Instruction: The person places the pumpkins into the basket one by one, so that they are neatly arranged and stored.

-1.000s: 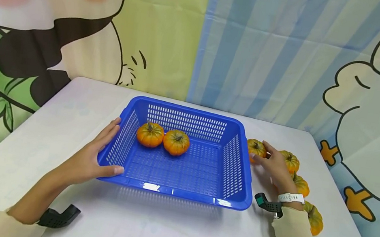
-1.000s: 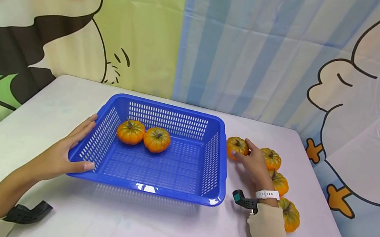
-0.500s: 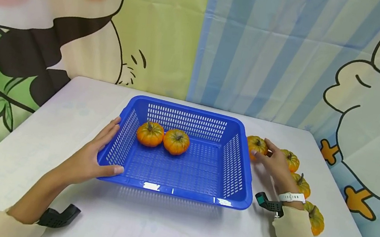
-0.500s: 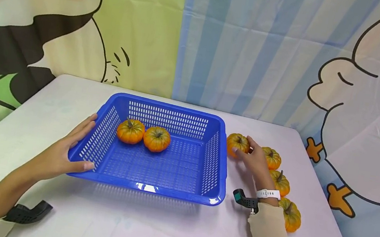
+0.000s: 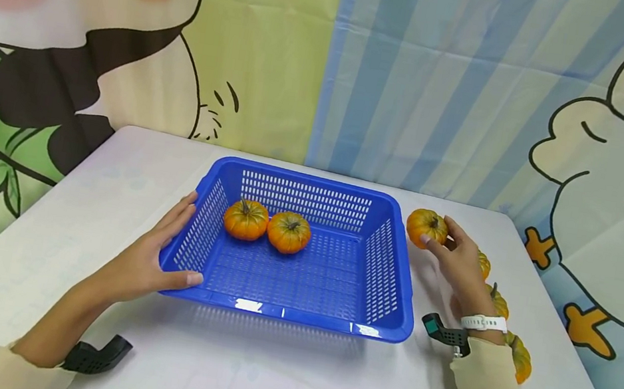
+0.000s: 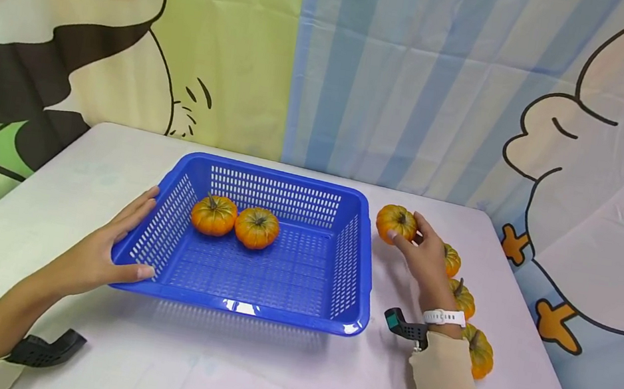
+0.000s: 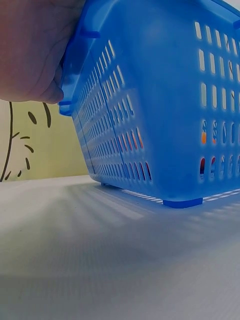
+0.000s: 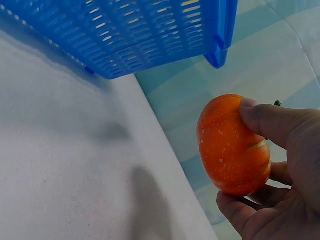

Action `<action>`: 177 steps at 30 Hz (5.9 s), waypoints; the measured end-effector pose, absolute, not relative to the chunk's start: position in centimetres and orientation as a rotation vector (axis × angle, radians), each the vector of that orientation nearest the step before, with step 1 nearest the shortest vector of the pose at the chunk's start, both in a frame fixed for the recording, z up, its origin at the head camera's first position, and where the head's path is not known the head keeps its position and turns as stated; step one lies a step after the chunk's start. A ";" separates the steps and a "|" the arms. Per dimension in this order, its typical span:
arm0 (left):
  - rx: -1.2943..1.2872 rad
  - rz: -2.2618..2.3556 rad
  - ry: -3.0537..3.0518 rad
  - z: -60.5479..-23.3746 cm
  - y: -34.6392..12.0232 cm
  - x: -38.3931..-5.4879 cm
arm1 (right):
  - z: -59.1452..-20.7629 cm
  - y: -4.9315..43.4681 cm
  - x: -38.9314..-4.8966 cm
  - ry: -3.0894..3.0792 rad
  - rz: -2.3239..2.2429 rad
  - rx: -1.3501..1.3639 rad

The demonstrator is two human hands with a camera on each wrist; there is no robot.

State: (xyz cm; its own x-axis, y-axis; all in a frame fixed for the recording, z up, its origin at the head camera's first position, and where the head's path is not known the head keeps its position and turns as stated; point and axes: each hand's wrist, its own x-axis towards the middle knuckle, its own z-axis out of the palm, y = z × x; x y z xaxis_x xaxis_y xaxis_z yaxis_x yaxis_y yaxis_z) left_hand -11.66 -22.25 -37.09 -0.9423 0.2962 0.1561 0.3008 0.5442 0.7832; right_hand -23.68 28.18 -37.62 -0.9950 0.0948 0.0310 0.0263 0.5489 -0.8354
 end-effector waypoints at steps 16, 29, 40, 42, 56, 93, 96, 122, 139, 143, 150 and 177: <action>-0.539 -1.412 -2.753 -36.9 -22.3 -11.7 | -33.9 26.7 -21.9 -2.620 1.470 -0.014; -0.542 -1.417 -2.750 -37.1 -22.3 -11.6 | -32.0 25.1 -20.4 -2.562 1.555 0.188; -0.544 -1.421 -2.737 -37.0 -22.2 -11.7 | -30.7 24.6 -19.8 -2.549 1.556 0.322; -0.545 -1.426 -2.731 -37.0 -22.1 -11.8 | -30.6 24.4 -19.8 -2.557 1.569 0.359; -0.552 -1.429 -2.713 -37.1 -22.4 -11.4 | -29.7 22.6 -21.1 -2.676 1.478 0.567; -0.543 -1.409 -2.725 -37.4 -22.3 -11.5 | -28.8 18.2 -24.1 -2.817 1.570 0.884; -0.545 -1.411 -2.724 -37.4 -22.3 -11.5 | -28.8 18.0 -24.5 -2.860 1.547 0.878; -0.529 -1.408 -2.738 -37.4 -22.2 -11.5 | -29.9 17.7 -26.7 -3.199 1.291 0.970; -0.524 -1.395 -2.744 -37.4 -22.2 -11.5 | -30.3 16.6 -27.4 -3.320 1.046 1.021; -0.523 -1.399 -2.741 -37.3 -22.1 -11.5 | -30.4 16.1 -27.5 -3.315 1.007 1.056; -0.520 -1.403 -2.738 -37.3 -22.1 -11.5 | -30.8 15.5 -27.8 -3.356 0.909 1.076; -0.511 -1.410 -2.740 -37.3 -22.1 -11.6 | -32.0 14.1 -28.0 -3.479 0.813 1.008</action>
